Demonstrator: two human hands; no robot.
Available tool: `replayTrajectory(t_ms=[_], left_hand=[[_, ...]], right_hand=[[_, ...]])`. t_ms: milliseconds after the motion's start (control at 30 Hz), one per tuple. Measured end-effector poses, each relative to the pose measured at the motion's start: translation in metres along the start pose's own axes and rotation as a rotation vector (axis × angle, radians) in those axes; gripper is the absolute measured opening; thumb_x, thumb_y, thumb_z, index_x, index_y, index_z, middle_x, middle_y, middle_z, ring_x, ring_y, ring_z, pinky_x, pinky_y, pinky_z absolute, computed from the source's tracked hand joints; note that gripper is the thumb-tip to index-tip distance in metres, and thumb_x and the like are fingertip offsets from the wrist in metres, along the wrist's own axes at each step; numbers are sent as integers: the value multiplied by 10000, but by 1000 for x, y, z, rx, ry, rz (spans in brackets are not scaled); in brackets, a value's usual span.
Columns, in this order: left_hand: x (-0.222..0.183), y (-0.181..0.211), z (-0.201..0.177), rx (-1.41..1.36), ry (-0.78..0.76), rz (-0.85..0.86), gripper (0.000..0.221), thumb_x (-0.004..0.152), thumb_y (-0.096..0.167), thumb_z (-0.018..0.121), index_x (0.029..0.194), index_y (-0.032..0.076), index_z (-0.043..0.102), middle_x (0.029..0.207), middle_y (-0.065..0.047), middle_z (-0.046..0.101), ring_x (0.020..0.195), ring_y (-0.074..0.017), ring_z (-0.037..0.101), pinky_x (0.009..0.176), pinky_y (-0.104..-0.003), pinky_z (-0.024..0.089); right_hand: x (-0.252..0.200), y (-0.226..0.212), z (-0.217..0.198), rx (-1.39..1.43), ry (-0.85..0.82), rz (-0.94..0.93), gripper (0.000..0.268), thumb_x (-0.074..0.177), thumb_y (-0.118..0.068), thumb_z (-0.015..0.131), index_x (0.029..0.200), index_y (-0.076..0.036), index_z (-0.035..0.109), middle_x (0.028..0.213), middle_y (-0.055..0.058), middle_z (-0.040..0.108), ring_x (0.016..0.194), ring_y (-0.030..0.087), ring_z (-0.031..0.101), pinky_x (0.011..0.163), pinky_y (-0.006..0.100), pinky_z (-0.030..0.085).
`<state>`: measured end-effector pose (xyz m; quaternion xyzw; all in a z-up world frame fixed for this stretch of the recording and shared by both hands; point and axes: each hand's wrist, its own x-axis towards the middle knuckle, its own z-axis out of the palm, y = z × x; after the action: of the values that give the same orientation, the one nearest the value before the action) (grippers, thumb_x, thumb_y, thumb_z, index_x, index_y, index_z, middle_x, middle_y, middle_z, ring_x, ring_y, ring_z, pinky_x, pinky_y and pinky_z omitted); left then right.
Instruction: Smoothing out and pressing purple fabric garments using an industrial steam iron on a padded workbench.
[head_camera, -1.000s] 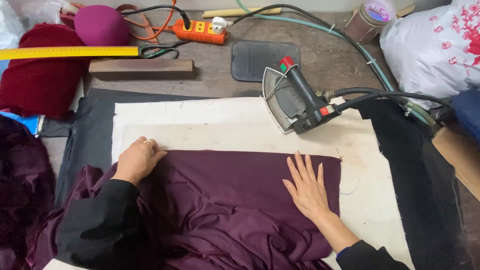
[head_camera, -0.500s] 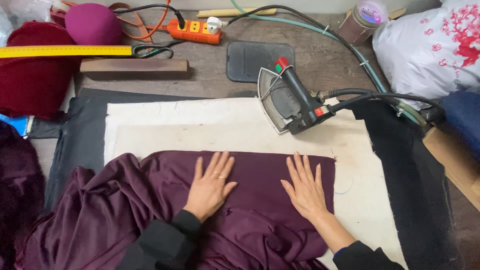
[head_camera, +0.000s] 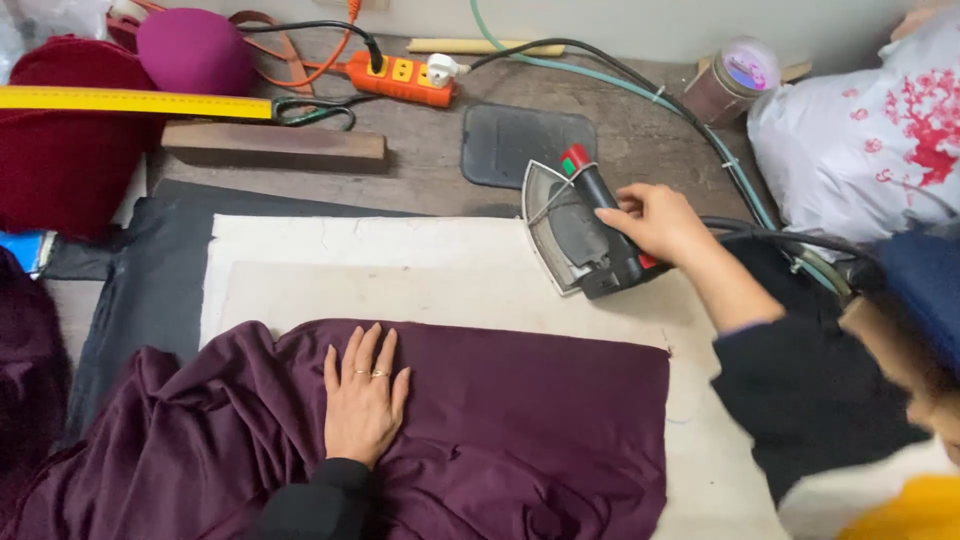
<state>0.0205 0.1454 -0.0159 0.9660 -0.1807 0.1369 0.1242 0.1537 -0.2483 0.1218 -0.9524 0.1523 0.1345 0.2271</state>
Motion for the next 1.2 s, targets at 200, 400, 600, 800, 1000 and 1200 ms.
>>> replayTrajectory(t_ms=[200,400,600,800,1000,1200], left_hand=[[-2,-2,4,62,-50,-6,549,943,436,417,1435,191,423,1471,-50,424,1389,-250,352,1135,-542,240],[-3,-5,9,87,-107,-24,589,949,480,360,1487,244,330,1511,-30,360,1426,-241,276,1145,-542,186],[-3,-1,10,145,-279,-101,561,970,515,271,1497,324,243,1528,16,249,1449,-210,183,1165,-547,131],[-2,-1,10,118,-270,-103,564,968,516,289,1494,316,256,1526,4,255,1444,-220,194,1162,-551,133],[-1,-1,7,91,-274,-105,561,968,498,304,1493,303,266,1513,-11,262,1438,-232,196,1149,-551,135],[9,-7,18,58,-197,-145,444,970,468,386,1385,321,440,1389,13,411,1362,-198,328,1101,-511,224]], right_hand=[[54,-36,10,715,-321,321,425,878,-342,693,984,59,600,795,167,654,612,219,607,548,321,549],[10,-56,18,371,-202,90,572,933,-450,628,588,-7,519,473,107,513,354,186,445,381,322,395],[-73,-53,-3,-89,-196,-227,519,791,-512,720,647,-15,674,563,163,622,524,314,609,570,407,493],[-148,-30,4,-247,-416,-294,508,737,-572,732,866,-81,749,833,112,782,861,301,740,794,409,578],[-140,26,26,-446,-438,-168,494,736,-634,683,833,-152,727,824,51,784,866,236,747,771,356,567],[-144,-3,24,-392,-384,-91,426,750,-573,690,777,-151,748,746,24,785,812,220,753,751,334,564]])
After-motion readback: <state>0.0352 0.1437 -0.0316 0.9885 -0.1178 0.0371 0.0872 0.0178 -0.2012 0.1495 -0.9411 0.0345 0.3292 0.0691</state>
